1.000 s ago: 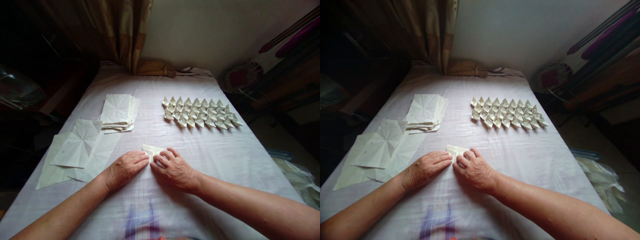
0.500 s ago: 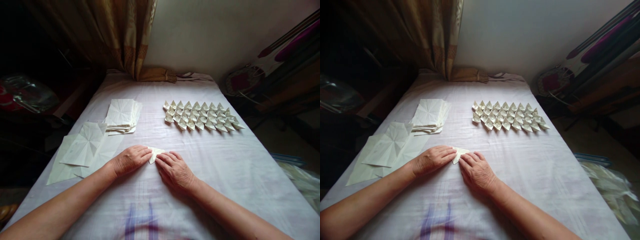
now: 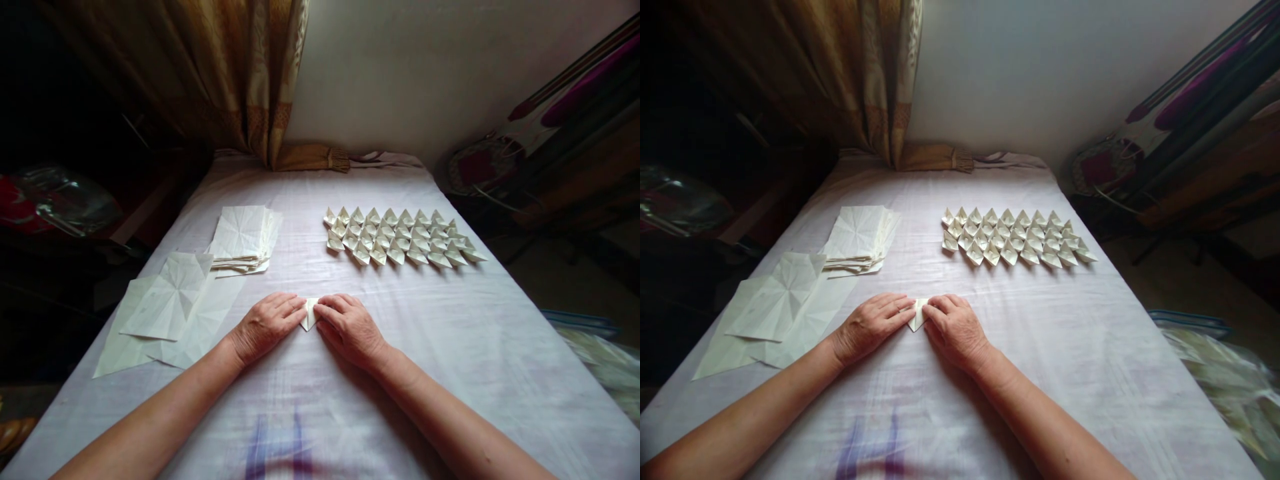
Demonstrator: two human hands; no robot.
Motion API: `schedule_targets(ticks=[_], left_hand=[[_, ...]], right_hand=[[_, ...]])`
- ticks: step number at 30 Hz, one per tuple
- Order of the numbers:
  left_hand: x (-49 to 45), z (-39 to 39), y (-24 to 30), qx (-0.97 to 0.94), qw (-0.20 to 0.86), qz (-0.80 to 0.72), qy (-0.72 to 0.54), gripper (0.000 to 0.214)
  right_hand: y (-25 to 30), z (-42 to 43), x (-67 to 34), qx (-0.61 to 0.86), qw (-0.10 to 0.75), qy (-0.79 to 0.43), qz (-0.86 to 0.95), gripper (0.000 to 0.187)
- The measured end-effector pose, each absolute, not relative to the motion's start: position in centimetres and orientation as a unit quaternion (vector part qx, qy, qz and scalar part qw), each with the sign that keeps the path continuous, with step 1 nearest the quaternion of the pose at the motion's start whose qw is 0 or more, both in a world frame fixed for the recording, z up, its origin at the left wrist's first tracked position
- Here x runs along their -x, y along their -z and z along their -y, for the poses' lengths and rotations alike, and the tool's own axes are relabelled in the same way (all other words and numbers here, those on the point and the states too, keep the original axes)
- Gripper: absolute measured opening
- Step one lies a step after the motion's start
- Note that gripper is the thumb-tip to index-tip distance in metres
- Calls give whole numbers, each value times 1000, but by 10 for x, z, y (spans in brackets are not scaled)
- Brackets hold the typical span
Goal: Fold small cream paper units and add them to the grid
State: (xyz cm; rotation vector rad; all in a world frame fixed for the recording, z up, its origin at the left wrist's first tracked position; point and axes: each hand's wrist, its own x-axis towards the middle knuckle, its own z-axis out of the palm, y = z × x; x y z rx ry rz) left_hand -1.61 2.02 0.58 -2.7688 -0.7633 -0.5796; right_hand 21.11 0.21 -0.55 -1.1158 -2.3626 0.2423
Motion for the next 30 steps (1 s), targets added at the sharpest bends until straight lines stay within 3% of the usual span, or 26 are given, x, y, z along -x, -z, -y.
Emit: schedule_targets(ticks=[9, 23, 30], left_hand=[[5, 17, -9, 851, 24, 494, 175, 24], [-4, 14, -6, 852, -42, 486, 189, 26], [-5, -14, -2, 887, -127, 392, 208, 25]], right_hand=[[10, -2, -207, 455, 275, -78, 843, 8], [8, 17, -208, 452, 312, -142, 824, 11], [10, -18, -217, 481, 335, -121, 801, 25]])
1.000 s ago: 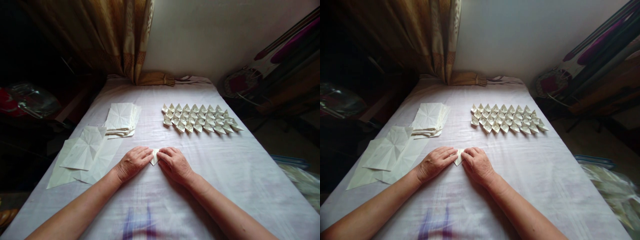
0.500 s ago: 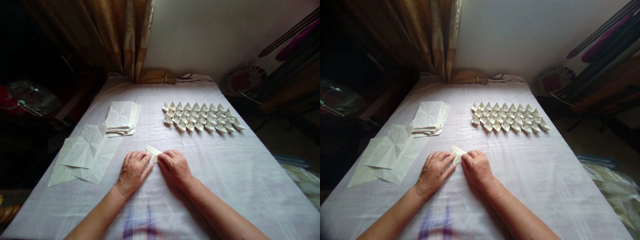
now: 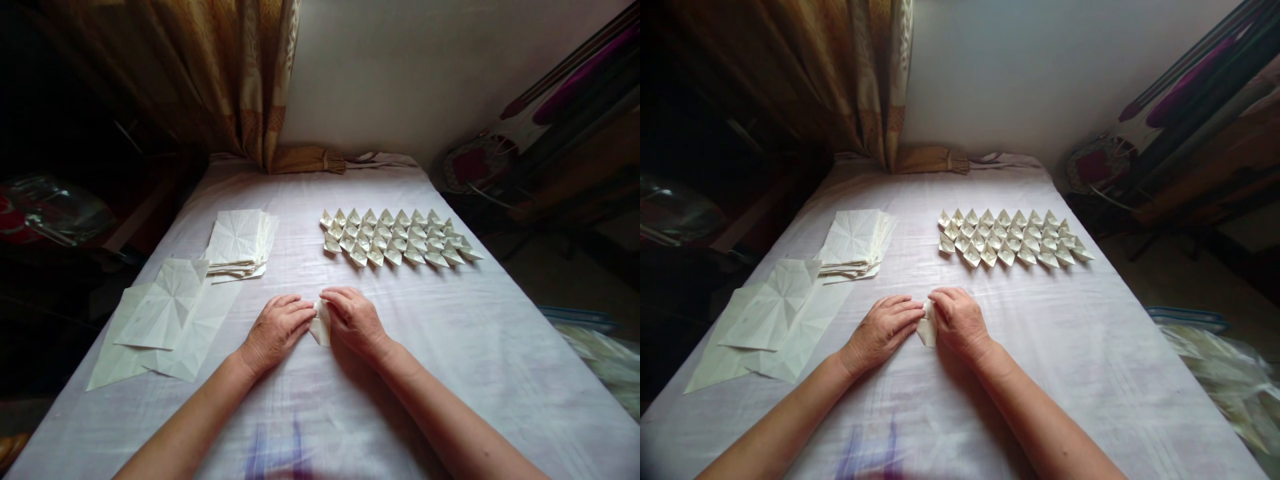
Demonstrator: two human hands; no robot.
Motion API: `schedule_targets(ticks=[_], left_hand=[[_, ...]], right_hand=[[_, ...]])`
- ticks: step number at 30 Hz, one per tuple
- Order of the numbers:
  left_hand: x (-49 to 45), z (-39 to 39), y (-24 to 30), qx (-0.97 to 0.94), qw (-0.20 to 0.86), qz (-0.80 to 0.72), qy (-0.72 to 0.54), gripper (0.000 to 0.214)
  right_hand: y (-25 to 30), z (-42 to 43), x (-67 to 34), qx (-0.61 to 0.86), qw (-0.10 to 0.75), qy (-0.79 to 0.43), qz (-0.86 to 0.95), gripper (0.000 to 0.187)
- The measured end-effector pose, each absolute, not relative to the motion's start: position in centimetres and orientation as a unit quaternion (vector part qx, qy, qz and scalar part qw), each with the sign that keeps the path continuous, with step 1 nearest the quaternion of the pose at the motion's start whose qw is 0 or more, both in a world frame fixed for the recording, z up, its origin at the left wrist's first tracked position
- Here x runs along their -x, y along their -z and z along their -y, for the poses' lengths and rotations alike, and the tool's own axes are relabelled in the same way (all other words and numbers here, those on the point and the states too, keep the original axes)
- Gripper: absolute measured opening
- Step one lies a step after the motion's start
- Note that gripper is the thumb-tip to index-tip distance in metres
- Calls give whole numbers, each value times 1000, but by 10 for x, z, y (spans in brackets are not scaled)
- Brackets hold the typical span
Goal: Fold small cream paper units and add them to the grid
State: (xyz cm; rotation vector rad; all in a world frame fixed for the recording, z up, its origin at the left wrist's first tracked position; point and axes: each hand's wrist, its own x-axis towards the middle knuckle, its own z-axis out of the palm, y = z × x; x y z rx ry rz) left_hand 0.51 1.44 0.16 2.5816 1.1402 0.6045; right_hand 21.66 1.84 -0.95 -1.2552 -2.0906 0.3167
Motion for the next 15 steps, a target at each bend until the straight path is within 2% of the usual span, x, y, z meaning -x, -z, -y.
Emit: schedule_targets(ticks=[6, 10, 15], left_hand=[[-21, -30, 0, -890, 140, -374, -219, 20], [-30, -23, -1, -882, 105, -388, -248, 17], [-31, -4, -8, -898, 90, -377, -209, 17]], right_hand=[[9, -35, -227, 529, 244, -178, 793, 23], [6, -29, -237, 531, 251, -220, 779, 22], [1, -22, -245, 541, 243, -233, 771, 19]])
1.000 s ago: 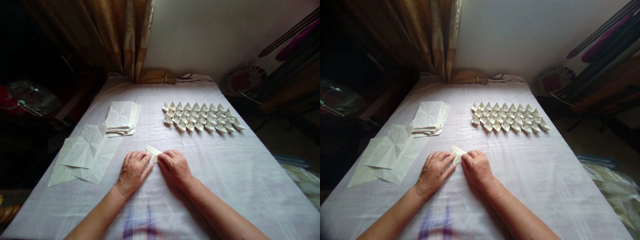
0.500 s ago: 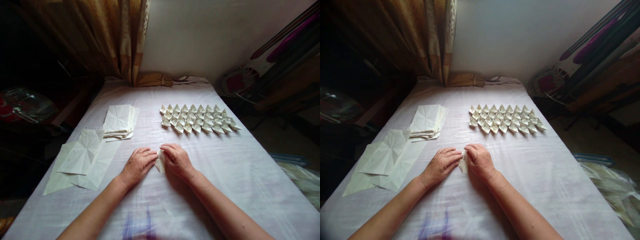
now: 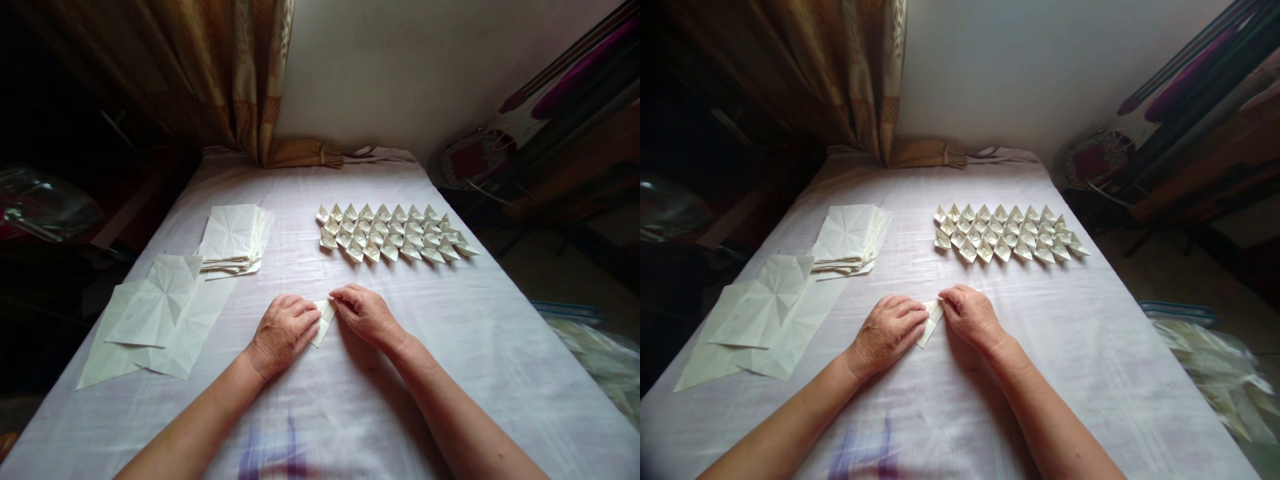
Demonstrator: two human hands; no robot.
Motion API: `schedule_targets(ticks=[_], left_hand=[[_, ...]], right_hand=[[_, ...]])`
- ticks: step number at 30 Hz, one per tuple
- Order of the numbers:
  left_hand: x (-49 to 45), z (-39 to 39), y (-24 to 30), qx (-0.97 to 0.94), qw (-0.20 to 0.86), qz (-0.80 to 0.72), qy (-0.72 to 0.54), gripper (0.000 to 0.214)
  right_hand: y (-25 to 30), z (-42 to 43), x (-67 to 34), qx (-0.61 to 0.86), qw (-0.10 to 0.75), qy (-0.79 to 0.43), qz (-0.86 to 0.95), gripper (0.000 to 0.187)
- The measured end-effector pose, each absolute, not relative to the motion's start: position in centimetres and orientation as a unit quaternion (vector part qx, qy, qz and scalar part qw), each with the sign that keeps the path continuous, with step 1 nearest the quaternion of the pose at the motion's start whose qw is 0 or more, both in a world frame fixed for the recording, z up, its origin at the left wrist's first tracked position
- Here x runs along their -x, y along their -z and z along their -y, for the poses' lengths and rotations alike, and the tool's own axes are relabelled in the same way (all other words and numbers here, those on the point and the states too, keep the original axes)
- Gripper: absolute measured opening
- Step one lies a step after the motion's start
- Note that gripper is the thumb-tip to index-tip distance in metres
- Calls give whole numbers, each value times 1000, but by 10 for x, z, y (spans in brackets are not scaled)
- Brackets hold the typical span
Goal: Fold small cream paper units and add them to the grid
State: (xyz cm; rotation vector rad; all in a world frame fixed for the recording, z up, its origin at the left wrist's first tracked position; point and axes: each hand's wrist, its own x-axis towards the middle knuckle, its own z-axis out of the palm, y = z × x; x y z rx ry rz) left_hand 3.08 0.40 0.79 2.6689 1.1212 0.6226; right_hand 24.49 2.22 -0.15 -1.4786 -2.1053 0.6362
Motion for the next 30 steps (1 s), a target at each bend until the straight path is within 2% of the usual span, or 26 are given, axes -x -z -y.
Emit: schedule_targets(ticks=[4, 9, 17, 25, 30], left_hand=[[-34, 8, -12, -884, 73, -419, -192, 32], [-34, 10, -11, -894, 18, -416, -167, 22], [-5, -6, -11, -930, -1, -345, -129, 28], [-3, -4, -12, -917, 37, -372, -138, 30], [-10, -3, -9, -907, 26, -385, -166, 28]], right_hand=[[1, -21, -246, 547, 242, -237, 766, 21], [2, -19, -246, 544, 261, -265, 752, 23], [3, -13, -247, 539, 281, -349, 714, 23], [-1, -5, -242, 506, 262, -259, 780, 21], [-2, -1, -236, 519, 250, -229, 784, 20]])
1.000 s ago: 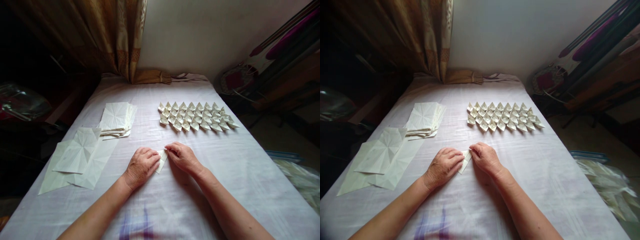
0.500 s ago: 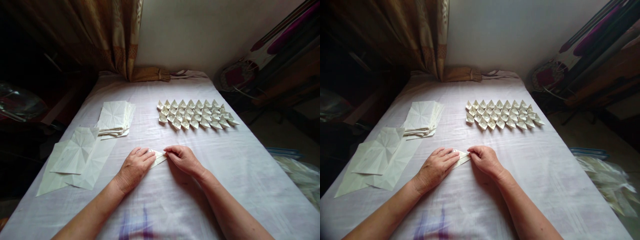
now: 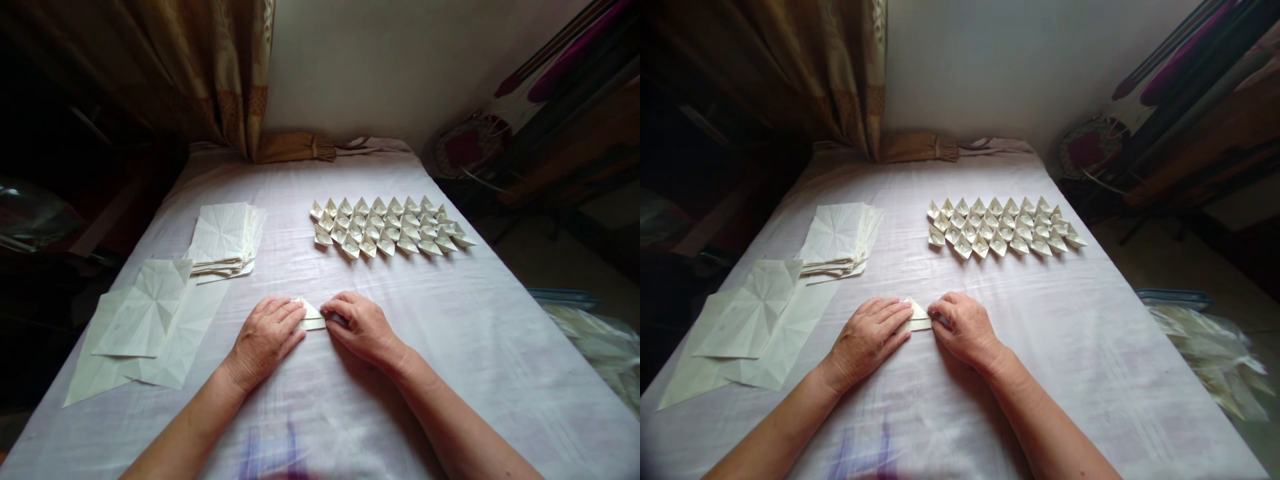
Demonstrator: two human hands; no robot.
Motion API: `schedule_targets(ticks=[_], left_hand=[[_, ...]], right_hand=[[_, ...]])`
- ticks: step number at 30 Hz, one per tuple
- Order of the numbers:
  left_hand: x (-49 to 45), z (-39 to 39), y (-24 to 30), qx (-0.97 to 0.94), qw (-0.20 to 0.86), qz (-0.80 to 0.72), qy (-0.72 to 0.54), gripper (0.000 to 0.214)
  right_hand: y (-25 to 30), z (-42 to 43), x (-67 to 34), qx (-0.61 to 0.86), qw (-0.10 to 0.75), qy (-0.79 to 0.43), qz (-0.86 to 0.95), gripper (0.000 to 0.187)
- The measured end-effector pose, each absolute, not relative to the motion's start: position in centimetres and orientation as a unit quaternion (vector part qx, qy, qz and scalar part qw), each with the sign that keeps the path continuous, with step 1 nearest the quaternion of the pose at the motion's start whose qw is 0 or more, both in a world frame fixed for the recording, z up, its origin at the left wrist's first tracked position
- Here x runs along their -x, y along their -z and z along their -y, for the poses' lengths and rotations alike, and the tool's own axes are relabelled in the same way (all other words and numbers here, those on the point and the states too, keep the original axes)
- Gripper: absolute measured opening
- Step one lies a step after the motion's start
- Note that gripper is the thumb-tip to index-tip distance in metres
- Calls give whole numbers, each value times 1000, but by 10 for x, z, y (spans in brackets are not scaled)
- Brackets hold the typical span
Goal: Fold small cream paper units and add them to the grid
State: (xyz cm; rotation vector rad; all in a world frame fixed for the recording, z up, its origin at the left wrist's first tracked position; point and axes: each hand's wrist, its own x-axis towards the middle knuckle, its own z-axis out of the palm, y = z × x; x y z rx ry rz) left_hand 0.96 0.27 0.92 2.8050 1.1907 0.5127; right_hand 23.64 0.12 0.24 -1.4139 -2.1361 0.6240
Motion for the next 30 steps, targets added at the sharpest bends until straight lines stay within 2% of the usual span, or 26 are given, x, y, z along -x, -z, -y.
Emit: schedule_targets(ticks=[9, 19, 30], left_hand=[[-9, -2, -7, -905, 35, -385, -175, 29], [-18, 2, -2, -890, 17, -416, -188, 29], [-18, 1, 0, -889, 2, -414, -194, 23]], right_hand=[[1, -2, -238, 497, 245, -211, 805, 17], [11, 1, -231, 460, 290, -159, 824, 13], [6, 5, -228, 409, 239, -76, 877, 16]])
